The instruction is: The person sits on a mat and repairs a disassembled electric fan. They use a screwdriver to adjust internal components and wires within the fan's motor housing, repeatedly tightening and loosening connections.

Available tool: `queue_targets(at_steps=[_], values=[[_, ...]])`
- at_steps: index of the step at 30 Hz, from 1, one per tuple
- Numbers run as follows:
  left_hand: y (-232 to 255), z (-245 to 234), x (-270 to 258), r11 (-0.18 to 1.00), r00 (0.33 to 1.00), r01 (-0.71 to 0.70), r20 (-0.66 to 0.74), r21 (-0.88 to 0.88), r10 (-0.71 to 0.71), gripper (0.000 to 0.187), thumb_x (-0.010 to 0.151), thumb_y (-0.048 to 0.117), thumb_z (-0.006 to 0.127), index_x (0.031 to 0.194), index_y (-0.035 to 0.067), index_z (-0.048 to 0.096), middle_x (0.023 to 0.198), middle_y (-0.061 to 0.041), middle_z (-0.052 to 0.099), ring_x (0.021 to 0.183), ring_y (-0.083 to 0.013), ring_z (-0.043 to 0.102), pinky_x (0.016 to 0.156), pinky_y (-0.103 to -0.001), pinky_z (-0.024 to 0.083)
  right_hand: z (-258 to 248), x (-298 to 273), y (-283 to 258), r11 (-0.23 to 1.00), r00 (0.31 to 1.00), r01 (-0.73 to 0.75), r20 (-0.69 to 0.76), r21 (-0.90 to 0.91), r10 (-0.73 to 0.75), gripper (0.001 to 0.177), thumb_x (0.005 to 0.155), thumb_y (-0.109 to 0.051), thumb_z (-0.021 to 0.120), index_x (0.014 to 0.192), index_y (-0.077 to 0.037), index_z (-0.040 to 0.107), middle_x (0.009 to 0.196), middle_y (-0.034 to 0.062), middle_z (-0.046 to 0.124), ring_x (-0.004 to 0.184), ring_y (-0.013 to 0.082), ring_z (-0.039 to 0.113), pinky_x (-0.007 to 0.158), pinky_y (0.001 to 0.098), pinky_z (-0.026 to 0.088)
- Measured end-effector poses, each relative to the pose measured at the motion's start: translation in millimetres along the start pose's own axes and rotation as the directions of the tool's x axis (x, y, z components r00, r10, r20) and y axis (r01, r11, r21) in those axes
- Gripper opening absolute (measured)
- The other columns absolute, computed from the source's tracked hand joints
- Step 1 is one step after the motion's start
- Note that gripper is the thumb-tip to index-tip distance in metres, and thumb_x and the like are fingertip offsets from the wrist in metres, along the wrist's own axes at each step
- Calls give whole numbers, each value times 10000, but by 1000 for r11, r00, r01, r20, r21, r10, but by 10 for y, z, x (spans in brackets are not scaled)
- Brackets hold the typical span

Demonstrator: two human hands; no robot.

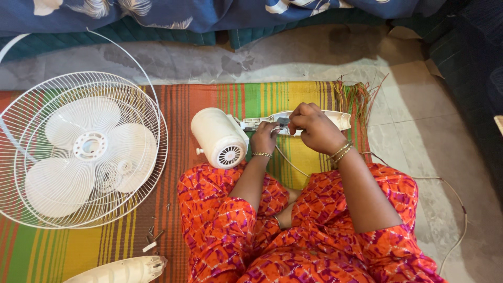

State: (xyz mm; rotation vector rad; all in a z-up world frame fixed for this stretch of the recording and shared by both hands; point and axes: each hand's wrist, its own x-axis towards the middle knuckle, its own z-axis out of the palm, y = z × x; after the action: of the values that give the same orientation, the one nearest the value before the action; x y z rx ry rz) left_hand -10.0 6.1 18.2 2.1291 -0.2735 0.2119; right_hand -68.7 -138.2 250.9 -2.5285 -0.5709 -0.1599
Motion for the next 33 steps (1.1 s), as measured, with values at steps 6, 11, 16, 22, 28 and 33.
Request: queue_targets(at_steps=[6, 11, 16, 22, 28, 33], values=[[-34, 24, -11, 999, 999, 33, 29, 11, -33, 199, 868, 233, 783, 1066, 251, 765, 1035, -17, 694, 841, -277, 715, 734, -401, 573, 42, -9, 3, 999, 1000, 21, -3, 27, -21, 260, 669, 103, 566, 802, -86, 686, 994, 69, 634, 1038, 312, 573, 918, 403, 481], [-105, 121, -19, 989, 984, -146, 97, -15, 147, 231, 870, 253, 784, 1085, 196, 720, 1179, -2, 694, 899, -283, 711, 765, -399, 574, 145, 10, -19, 993, 999, -1, -41, 114, 6, 93, 862, -94, 690, 953, -75, 688, 972, 88, 621, 1002, 293, 591, 904, 404, 488], [-120, 176, -21, 988, 984, -149, 92, -52, 153, 226, 892, 209, 744, 1118, 214, 739, 1153, 12, 712, 899, -278, 716, 756, -392, 575, 195, 35, -199, 995, 972, -87, -221, -57, 73, 373, 996, -348, 628, 1193, -33, 653, 1093, 130, 637, 1039, 290, 615, 877, 417, 508], [-138, 225, -13, 992, 994, -111, -30, -54, 109, 161, 905, 167, 732, 1049, 236, 750, 1089, 22, 733, 874, -261, 729, 763, -371, 590, 138, 83, -312, 645, 810, -563, -186, -517, 557, 635, 942, -648, 588, 1181, -61, 613, 885, 121, 665, 729, 306, 700, 573, 426, 556], [-159, 196, 54, 997, 990, -63, -128, -40, 57, 228, 882, 142, 747, 1096, 221, 758, 1087, -27, 712, 915, -292, 710, 773, -390, 579, 181, 103, -195, 789, 966, -252, -101, -561, 237, 317, 962, -413, 653, 984, -97, 658, 889, 110, 670, 807, 301, 689, 693, 419, 559], [-151, 225, 91, 905, 995, -11, 84, -425, 51, 281, 896, 58, 713, 1164, 142, 707, 1131, -46, 688, 897, -213, 720, 732, -318, 594, 83, 56, -149, 856, 989, 4, 131, -517, 75, 349, 819, -84, 638, 1116, -244, 728, 1115, 65, 613, 1096, 289, 565, 965, 444, 466]])
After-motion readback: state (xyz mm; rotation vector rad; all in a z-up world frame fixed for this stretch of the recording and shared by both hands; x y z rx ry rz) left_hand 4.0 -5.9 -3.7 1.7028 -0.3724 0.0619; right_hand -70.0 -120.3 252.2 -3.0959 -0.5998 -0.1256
